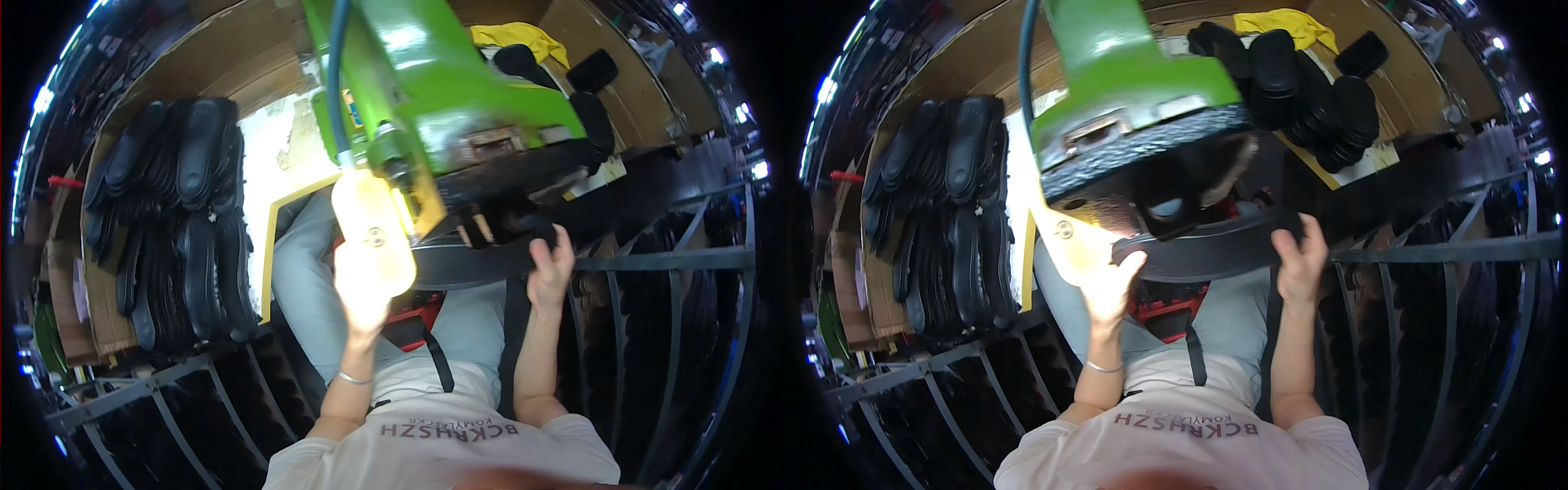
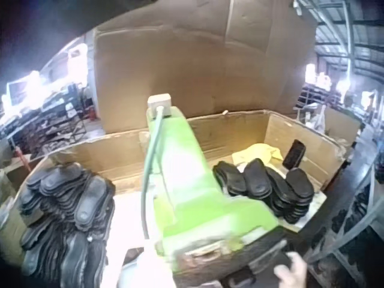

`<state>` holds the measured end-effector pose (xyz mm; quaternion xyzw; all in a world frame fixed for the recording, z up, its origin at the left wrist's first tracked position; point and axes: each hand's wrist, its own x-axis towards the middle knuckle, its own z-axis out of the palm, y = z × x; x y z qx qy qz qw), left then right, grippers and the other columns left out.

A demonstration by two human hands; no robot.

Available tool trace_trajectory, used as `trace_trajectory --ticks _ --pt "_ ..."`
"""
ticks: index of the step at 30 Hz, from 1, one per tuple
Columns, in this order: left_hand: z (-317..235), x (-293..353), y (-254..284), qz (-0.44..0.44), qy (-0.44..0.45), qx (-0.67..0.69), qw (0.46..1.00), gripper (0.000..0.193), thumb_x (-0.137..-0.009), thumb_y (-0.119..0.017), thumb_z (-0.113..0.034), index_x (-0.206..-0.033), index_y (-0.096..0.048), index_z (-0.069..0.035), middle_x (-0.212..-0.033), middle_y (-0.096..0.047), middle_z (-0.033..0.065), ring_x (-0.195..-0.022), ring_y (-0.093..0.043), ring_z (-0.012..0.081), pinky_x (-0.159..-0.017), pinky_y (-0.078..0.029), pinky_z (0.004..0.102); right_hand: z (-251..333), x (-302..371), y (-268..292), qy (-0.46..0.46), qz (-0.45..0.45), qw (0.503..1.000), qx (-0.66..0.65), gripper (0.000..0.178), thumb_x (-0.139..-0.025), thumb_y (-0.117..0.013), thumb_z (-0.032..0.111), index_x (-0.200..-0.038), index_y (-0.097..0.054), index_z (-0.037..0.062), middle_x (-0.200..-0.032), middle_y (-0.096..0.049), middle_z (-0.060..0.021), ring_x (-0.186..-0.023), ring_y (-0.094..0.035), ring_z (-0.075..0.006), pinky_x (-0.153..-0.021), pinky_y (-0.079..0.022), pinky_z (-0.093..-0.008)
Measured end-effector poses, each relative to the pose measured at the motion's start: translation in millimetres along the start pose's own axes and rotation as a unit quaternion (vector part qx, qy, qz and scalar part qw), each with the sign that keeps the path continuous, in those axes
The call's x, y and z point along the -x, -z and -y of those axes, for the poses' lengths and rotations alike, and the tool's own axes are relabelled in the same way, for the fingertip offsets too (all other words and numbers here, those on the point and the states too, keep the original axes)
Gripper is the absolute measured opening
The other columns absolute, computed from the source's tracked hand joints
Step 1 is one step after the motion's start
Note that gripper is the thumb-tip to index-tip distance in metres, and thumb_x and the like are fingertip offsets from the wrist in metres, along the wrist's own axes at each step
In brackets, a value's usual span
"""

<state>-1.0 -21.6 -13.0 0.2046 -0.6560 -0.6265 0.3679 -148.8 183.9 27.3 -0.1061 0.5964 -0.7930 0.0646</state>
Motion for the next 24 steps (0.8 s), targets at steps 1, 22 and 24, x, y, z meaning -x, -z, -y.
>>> trace_trajectory --ticks 1,22,24 --pt "-4 -3 11 0.016 -0.064 -0.063 0.996 0.025 -0.080 -0.061 -0.009 -0.101 -0.053 0.003 -0.093 -0.056 0.0118 -0.086 -0.059 0.0239 -0.079 -0.048 0.0319 2 -2 -9 0.017 0.065 0.997 0.049 0.026 -0.078 -0.068 0.006 -0.101 -0.056 -0.0006 -0.090 -0.061 -0.0049 -0.073 -0.058 -0.0096 -0.066 -0.048 -0.0230" --pt "-29 38 -27 0.008 0.089 0.048 0.995 0.025 -0.088 -0.054 -0.007 -0.109 -0.057 0.005 -0.104 -0.062 0.0130 -0.089 -0.061 0.0205 -0.083 -0.048 0.0296 41 7 -58 0.069 0.354 0.878 0.315 0.030 -0.078 -0.064 0.019 -0.103 -0.059 0.0036 -0.090 -0.064 -0.0173 -0.085 -0.063 -0.0339 -0.071 -0.050 -0.0373" --pt "-33 30 20 -0.021 0.010 -0.083 0.996 0.025 -0.087 -0.055 -0.007 -0.109 -0.056 0.006 -0.108 -0.060 0.0142 -0.094 -0.059 0.0214 -0.085 -0.048 0.0313 74 -4 -23 0.089 0.224 0.905 0.350 0.028 -0.078 -0.064 0.013 -0.102 -0.058 0.0019 -0.088 -0.065 -0.0131 -0.077 -0.066 -0.0279 -0.069 -0.051 -0.0328"
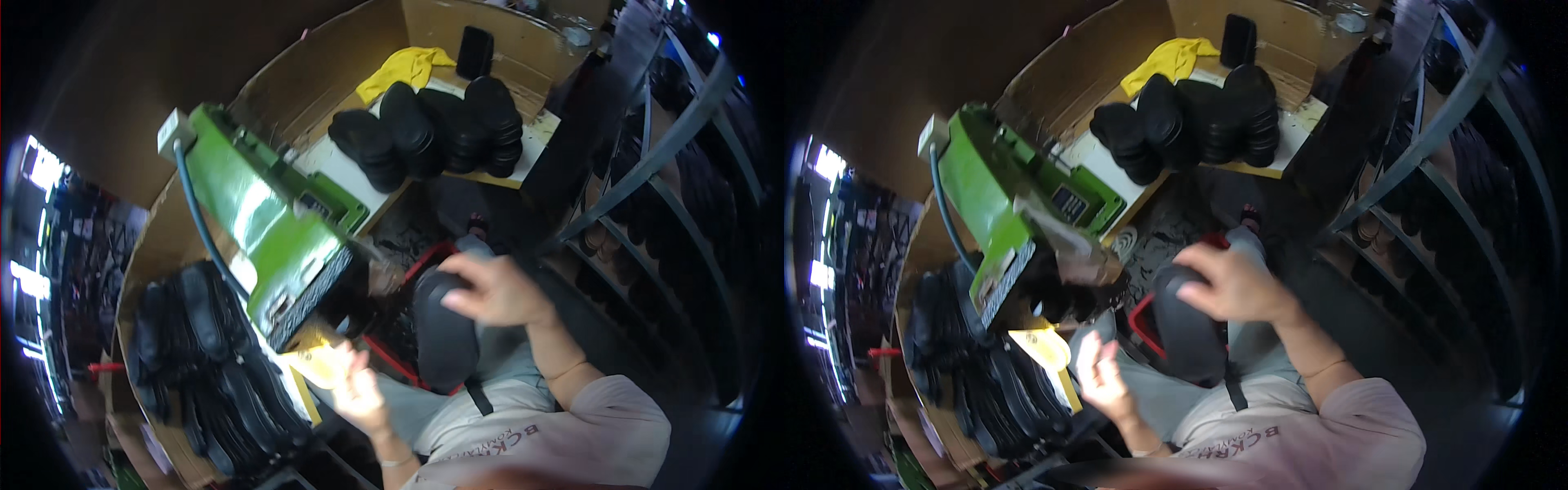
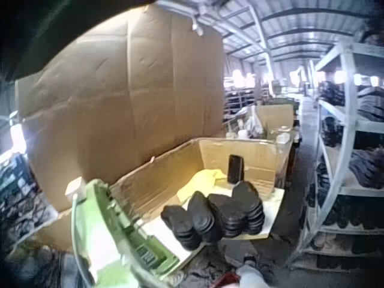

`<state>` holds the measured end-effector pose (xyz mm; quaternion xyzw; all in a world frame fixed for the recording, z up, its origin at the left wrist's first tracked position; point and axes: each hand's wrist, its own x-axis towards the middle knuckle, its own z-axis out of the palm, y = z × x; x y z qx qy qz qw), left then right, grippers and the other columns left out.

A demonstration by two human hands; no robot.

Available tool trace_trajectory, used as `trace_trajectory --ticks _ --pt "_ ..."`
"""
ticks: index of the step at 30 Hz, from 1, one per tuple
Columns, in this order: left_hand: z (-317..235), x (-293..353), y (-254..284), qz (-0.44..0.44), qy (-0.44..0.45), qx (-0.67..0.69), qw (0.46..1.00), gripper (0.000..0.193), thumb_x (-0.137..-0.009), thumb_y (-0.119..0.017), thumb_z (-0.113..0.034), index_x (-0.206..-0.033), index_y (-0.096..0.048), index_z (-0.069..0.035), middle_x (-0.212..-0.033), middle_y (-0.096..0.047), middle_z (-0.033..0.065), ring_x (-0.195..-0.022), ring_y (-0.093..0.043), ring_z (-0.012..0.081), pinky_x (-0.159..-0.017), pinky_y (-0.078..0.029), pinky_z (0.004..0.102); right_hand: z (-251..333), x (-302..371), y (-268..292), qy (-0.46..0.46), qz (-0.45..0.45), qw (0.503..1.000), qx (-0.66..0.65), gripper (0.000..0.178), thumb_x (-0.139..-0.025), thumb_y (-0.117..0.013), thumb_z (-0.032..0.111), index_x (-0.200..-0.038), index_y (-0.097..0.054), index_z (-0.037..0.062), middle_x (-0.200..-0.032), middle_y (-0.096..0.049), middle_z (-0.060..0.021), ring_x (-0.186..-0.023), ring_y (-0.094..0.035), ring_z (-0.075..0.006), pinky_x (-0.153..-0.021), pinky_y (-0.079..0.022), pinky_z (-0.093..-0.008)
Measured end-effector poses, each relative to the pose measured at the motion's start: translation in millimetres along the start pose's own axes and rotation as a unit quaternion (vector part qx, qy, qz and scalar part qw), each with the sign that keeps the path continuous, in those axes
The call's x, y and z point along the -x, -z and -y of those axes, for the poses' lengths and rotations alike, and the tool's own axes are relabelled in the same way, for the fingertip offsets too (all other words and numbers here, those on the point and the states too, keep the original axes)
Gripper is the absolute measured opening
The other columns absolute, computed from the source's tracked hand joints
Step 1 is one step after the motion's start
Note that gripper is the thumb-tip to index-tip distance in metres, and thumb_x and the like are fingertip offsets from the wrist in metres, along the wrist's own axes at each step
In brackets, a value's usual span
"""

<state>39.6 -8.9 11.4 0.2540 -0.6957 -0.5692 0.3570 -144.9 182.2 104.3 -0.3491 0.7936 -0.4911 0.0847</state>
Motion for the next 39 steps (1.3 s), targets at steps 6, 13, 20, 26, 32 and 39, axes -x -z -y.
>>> trace_trajectory --ticks 6,13,20,26,32,39 --pt "29 -39 164 -0.233 0.004 -0.705 0.670 0.051 -0.081 -0.064 -0.036 -0.121 -0.053 -0.007 -0.130 -0.045 0.0160 -0.118 -0.042 0.0345 -0.095 -0.034 0.0509 -19 -43 53 0.012 -0.380 0.884 -0.271 0.052 -0.082 -0.052 -0.001 -0.130 -0.034 0.0028 -0.093 -0.060 -0.0125 -0.055 -0.059 -0.0110 -0.044 -0.047 -0.0183" --pt "23 -34 187 -0.248 0.216 -0.681 0.655 0.057 -0.078 -0.063 -0.048 -0.128 -0.052 -0.022 -0.135 -0.043 0.0141 -0.120 -0.041 0.0354 -0.091 -0.037 0.0543 -69 -163 7 0.021 -0.415 0.813 -0.408 0.055 -0.083 -0.048 -0.007 -0.134 -0.030 0.0054 -0.101 -0.054 -0.0167 -0.064 -0.065 -0.0210 -0.053 -0.057 -0.0265" --pt "-21 -34 177 -0.288 -0.044 -0.548 0.784 0.049 -0.060 -0.085 -0.032 -0.087 -0.068 0.005 -0.083 -0.066 0.0211 -0.075 -0.063 0.0315 -0.073 -0.051 0.0385 -94 -133 40 0.059 -0.508 0.768 -0.386 0.052 -0.084 -0.050 -0.006 -0.130 -0.027 0.0048 -0.100 -0.054 -0.0184 -0.065 -0.065 -0.0242 -0.053 -0.056 -0.0292" --pt "-40 -23 168 -0.308 -0.095 -0.411 0.853 0.044 -0.061 -0.085 -0.012 -0.095 -0.062 0.003 -0.094 -0.061 0.0157 -0.084 -0.058 0.0267 -0.078 -0.049 0.0359 -104 -125 69 0.046 -0.528 0.788 -0.314 0.052 -0.084 -0.055 -0.002 -0.127 -0.027 0.0031 -0.101 -0.053 -0.0200 -0.064 -0.065 -0.0236 -0.049 -0.055 -0.0274" --pt "-31 -22 160 -0.113 -0.071 -0.219 0.967 0.039 -0.066 -0.063 0.008 -0.105 -0.059 0.005 -0.103 -0.060 0.0146 -0.096 -0.056 0.0273 -0.088 -0.044 0.0361 -104 -94 48 0.020 -0.488 0.736 -0.469 0.046 -0.086 -0.050 0.002 -0.126 -0.029 0.0047 -0.099 -0.056 -0.0196 -0.065 -0.064 -0.0307 -0.051 -0.056 -0.0349" --pt "-15 -20 140 -0.107 -0.005 0.165 0.980 0.079 -0.069 -0.076 -0.028 -0.135 -0.038 -0.007 -0.121 -0.051 0.0172 -0.110 -0.052 0.0285 -0.101 -0.039 0.0383 -120 -47 76 0.087 -0.585 0.698 -0.403 0.045 -0.088 -0.051 0.004 -0.128 -0.029 0.0085 -0.102 -0.054 -0.0170 -0.066 -0.065 -0.0289 -0.052 -0.055 -0.0326"
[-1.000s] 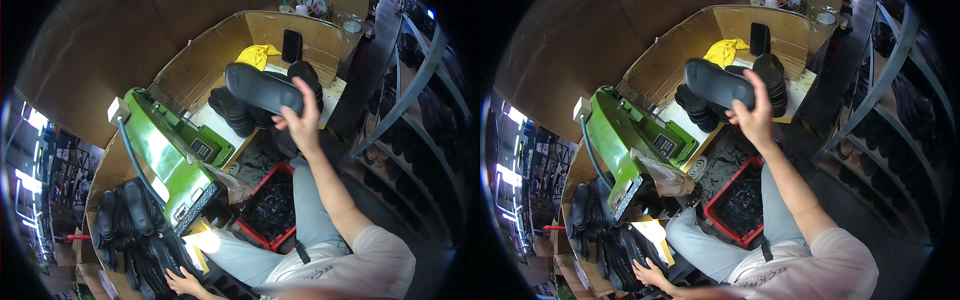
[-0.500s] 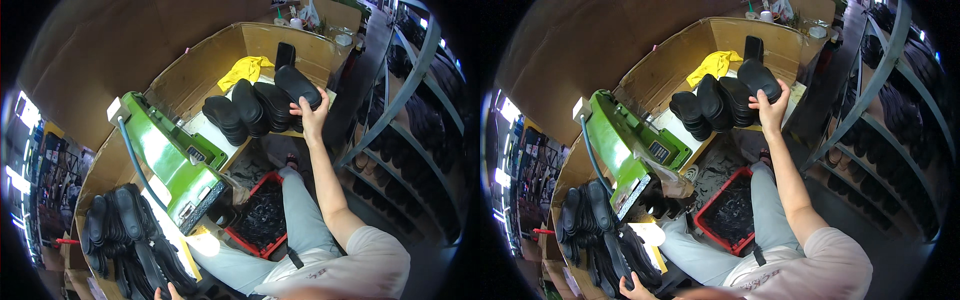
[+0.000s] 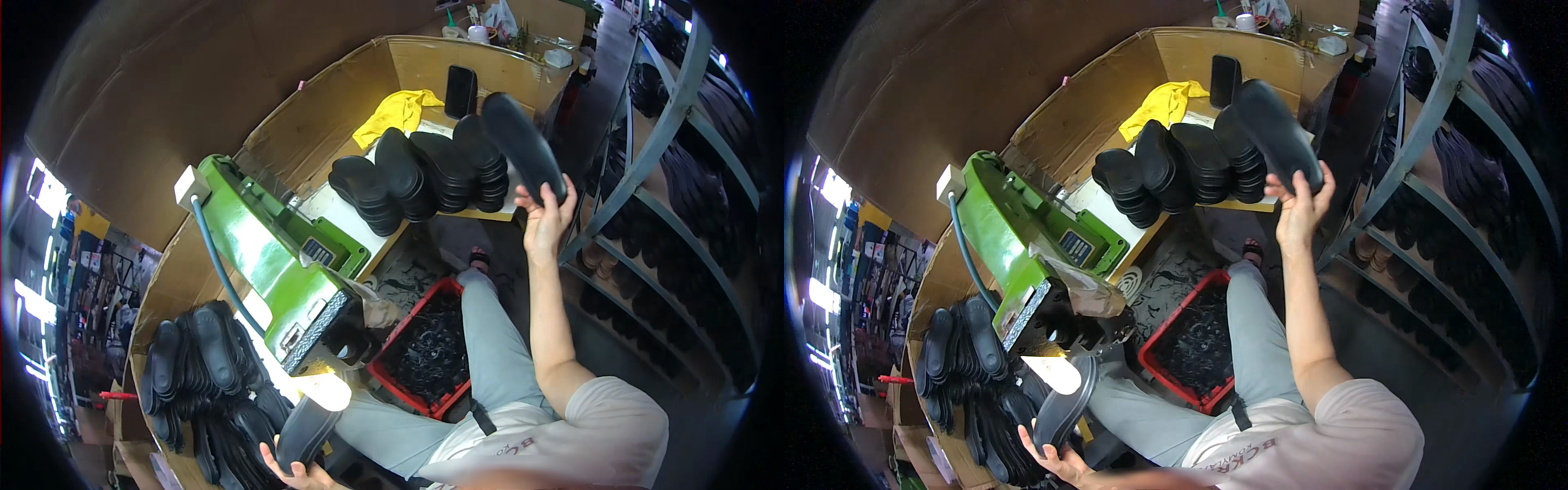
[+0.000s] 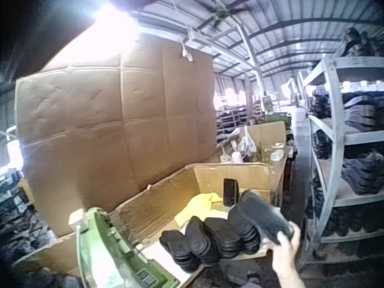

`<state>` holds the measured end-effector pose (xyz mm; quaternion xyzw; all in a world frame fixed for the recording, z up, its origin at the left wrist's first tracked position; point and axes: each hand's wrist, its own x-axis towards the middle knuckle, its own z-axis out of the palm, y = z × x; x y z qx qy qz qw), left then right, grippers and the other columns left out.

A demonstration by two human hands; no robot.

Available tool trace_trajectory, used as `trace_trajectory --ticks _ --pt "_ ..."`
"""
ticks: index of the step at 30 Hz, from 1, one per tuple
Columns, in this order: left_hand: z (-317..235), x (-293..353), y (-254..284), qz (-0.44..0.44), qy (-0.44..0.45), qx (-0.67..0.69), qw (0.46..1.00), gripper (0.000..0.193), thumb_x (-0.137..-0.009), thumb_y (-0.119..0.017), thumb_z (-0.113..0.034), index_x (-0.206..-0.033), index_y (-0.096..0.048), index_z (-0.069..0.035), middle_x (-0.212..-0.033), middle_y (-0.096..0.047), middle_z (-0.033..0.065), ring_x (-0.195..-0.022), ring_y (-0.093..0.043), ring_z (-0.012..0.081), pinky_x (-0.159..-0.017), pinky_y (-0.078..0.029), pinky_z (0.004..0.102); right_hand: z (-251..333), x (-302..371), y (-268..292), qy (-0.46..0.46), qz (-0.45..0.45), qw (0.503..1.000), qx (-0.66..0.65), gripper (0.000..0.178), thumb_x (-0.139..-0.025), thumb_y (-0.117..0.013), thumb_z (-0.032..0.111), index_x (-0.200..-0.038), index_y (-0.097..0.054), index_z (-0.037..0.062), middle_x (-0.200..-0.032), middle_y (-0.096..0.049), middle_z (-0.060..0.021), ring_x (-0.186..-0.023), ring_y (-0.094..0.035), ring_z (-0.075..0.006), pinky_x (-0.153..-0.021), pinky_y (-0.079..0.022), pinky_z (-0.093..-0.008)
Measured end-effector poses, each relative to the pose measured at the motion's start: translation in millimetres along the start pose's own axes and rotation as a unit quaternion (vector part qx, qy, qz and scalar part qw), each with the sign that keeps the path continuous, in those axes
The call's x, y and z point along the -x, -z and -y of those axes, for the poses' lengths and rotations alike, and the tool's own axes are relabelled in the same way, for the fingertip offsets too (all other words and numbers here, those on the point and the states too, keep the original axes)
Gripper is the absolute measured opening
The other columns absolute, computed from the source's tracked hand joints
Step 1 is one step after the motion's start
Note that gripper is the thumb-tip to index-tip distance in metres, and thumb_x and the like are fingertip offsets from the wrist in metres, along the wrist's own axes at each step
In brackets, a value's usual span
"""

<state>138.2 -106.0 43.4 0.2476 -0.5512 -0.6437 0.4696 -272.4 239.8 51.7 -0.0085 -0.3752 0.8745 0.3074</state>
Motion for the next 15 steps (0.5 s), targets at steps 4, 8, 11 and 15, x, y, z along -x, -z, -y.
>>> trace_trajectory --ticks 4,8,11,15 --pt "9 4 -10 -0.050 0.016 0.097 0.994 0.084 -0.069 -0.074 -0.039 -0.138 -0.036 -0.011 -0.128 -0.048 0.0152 -0.113 -0.051 0.0302 -0.102 -0.036 0.0434 12 -26 17 0.019 -0.040 0.997 0.056 0.045 -0.089 -0.051 0.004 -0.128 -0.028 0.0078 -0.103 -0.053 -0.0171 -0.067 -0.065 -0.0292 -0.053 -0.055 -0.0319" --pt "31 0 -12 -0.092 0.091 0.310 0.942 0.068 -0.079 -0.065 -0.044 -0.130 -0.046 -0.003 -0.124 -0.053 0.0143 -0.114 -0.051 0.0264 -0.102 -0.037 0.0430 7 -19 19 0.007 -0.051 0.995 0.087 0.044 -0.089 -0.051 0.005 -0.127 -0.028 0.0073 -0.103 -0.053 -0.0174 -0.066 -0.065 -0.0279 -0.053 -0.055 -0.0314" --pt "47 -5 -7 -0.033 0.185 0.453 0.871 0.066 -0.082 -0.060 -0.049 -0.124 -0.048 0.000 -0.121 -0.054 0.0120 -0.111 -0.052 0.0251 -0.099 -0.039 0.0444 -6 -10 4 0.037 -0.012 0.996 0.085 0.045 -0.089 -0.052 0.003 -0.127 -0.027 0.0061 -0.101 -0.054 -0.0192 -0.065 -0.065 -0.0267 -0.050 -0.054 -0.0300" --pt "65 -6 -10 -0.018 0.231 0.377 0.897 0.065 -0.084 -0.052 -0.053 -0.117 -0.053 0.002 -0.113 -0.058 0.0139 -0.103 -0.055 0.0265 -0.090 -0.044 0.0423 -22 -20 -32 0.070 0.026 0.993 0.095 0.046 -0.088 -0.052 0.001 -0.126 -0.026 0.0041 -0.099 -0.054 -0.0207 -0.063 -0.066 -0.0264 -0.048 -0.055 -0.0282"
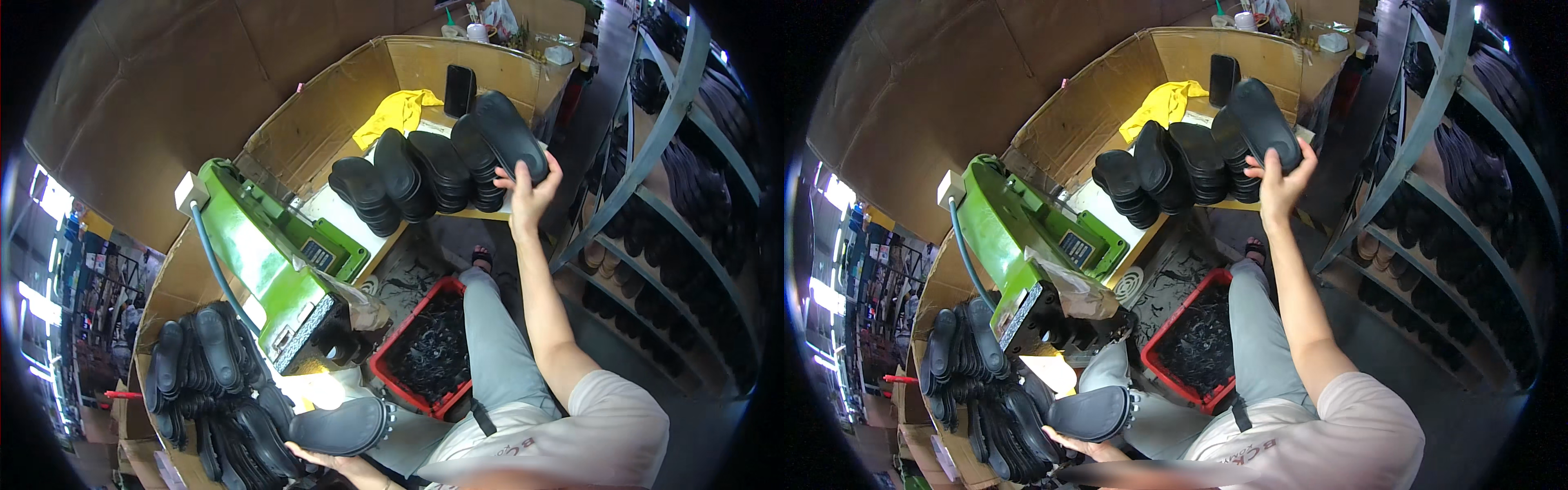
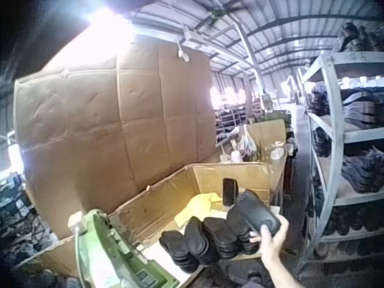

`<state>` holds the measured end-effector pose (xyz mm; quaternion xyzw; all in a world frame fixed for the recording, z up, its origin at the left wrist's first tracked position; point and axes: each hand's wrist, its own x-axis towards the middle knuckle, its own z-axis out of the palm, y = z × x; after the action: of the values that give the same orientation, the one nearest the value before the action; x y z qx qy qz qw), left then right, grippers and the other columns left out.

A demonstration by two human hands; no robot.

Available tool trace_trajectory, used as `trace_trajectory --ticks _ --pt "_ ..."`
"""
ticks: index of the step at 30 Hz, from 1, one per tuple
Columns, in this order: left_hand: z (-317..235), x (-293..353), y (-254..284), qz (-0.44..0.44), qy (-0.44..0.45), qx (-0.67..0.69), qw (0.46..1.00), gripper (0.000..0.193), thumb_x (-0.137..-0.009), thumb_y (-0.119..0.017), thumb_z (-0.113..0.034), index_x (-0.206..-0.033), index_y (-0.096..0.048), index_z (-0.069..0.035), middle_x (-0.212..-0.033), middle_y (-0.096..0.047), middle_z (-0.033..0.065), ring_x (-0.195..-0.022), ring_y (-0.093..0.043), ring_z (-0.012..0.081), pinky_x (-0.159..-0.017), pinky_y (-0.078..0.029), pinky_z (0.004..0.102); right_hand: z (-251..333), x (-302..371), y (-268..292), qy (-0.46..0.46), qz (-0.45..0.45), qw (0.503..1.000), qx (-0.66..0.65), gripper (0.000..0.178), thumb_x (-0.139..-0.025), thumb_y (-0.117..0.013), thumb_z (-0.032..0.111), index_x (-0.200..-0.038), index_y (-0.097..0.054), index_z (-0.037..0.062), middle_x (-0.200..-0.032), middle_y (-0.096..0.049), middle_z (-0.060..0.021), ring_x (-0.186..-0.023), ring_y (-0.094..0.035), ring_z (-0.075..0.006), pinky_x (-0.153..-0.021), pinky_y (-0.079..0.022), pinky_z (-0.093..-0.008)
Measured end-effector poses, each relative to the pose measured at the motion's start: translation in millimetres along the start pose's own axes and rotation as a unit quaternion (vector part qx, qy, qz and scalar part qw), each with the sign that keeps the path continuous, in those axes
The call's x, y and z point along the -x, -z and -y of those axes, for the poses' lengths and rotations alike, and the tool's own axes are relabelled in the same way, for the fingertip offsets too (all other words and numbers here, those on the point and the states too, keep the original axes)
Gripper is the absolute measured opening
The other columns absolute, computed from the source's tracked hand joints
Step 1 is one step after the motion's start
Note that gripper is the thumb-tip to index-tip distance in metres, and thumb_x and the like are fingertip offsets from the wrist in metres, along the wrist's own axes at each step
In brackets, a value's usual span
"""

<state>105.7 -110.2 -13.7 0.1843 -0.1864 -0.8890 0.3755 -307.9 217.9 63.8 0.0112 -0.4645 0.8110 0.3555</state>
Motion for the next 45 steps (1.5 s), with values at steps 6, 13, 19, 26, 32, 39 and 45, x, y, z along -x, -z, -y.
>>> trace_trajectory --ticks 6,13,19,26,32,39,45 --pt "51 18 5 -0.107 -0.002 -0.191 0.976 0.039 -0.086 -0.049 -0.032 -0.109 -0.057 -0.001 -0.102 -0.058 0.0092 -0.095 -0.055 0.0210 -0.084 -0.044 0.0337 -23 -12 -38 -0.051 0.044 0.991 0.112 0.048 -0.086 -0.056 0.003 -0.123 -0.026 0.0036 -0.103 -0.051 -0.0210 -0.064 -0.065 -0.0226 -0.044 -0.053 -0.0261" --pt "96 36 -25 -0.121 0.151 -0.014 0.981 0.035 -0.093 -0.050 -0.026 -0.119 -0.050 -0.003 -0.117 -0.057 0.0119 -0.106 -0.053 0.0254 -0.095 -0.041 0.0398 -31 4 -35 -0.066 0.023 0.997 0.031 0.041 -0.088 -0.050 0.002 -0.121 -0.026 0.0050 -0.099 -0.051 -0.0219 -0.058 -0.064 -0.0284 -0.047 -0.056 -0.0317" --pt "106 43 -54 -0.130 0.209 -0.052 0.968 0.035 -0.089 -0.054 -0.009 -0.123 -0.046 -0.006 -0.115 -0.056 0.0100 -0.107 -0.054 0.0249 -0.094 -0.044 0.0415 -35 -24 14 0.002 -0.006 0.999 -0.041 0.044 -0.087 -0.052 0.002 -0.121 -0.025 0.0065 -0.102 -0.049 -0.0226 -0.061 -0.064 -0.0311 -0.050 -0.056 -0.0338" --pt "102 47 -72 0.056 0.078 -0.256 0.962 0.033 -0.078 -0.064 0.010 -0.110 -0.055 0.006 -0.099 -0.064 0.0088 -0.083 -0.061 0.0110 -0.075 -0.051 0.0247 -128 -82 106 0.018 -0.028 0.913 0.406 0.041 -0.081 -0.066 0.011 -0.117 -0.049 0.0025 -0.118 -0.052 -0.0154 -0.106 -0.051 -0.0267 -0.091 -0.040 -0.0347" --pt "113 52 -84 0.086 0.062 -0.405 0.908 0.022 -0.079 -0.069 -0.001 -0.099 -0.062 0.005 -0.086 -0.065 0.0035 -0.072 -0.057 0.0061 -0.067 -0.048 0.0209 -130 -68 130 -0.075 0.017 0.876 0.477 0.060 -0.080 -0.068 0.037 -0.123 -0.048 0.0013 -0.119 -0.053 -0.0194 -0.112 -0.049 -0.0276 -0.091 -0.040 -0.0349" --pt "131 26 -111 0.200 -0.024 -0.599 0.775 0.017 -0.077 -0.073 -0.013 -0.079 -0.064 0.001 -0.067 -0.058 -0.0017 -0.061 -0.045 0.0026 -0.053 -0.039 0.0206 16 151 155 -0.597 0.372 0.710 0.045 0.036 -0.080 -0.064 0.011 -0.113 -0.054 0.0027 -0.103 -0.061 -0.0094 -0.089 -0.061 -0.0185 -0.075 -0.049 -0.0294" --pt "139 3 -112 0.203 -0.121 -0.588 0.773 0.014 -0.078 -0.071 -0.011 -0.078 -0.065 0.001 -0.063 -0.057 -0.0032 -0.055 -0.044 0.0017 -0.048 -0.034 0.0186 76 287 165 -0.642 0.424 0.638 0.025 0.050 -0.072 -0.068 0.000 -0.119 -0.051 -0.0029 -0.111 -0.059 -0.0108 -0.101 -0.057 -0.0200 -0.089 -0.045 -0.0322"
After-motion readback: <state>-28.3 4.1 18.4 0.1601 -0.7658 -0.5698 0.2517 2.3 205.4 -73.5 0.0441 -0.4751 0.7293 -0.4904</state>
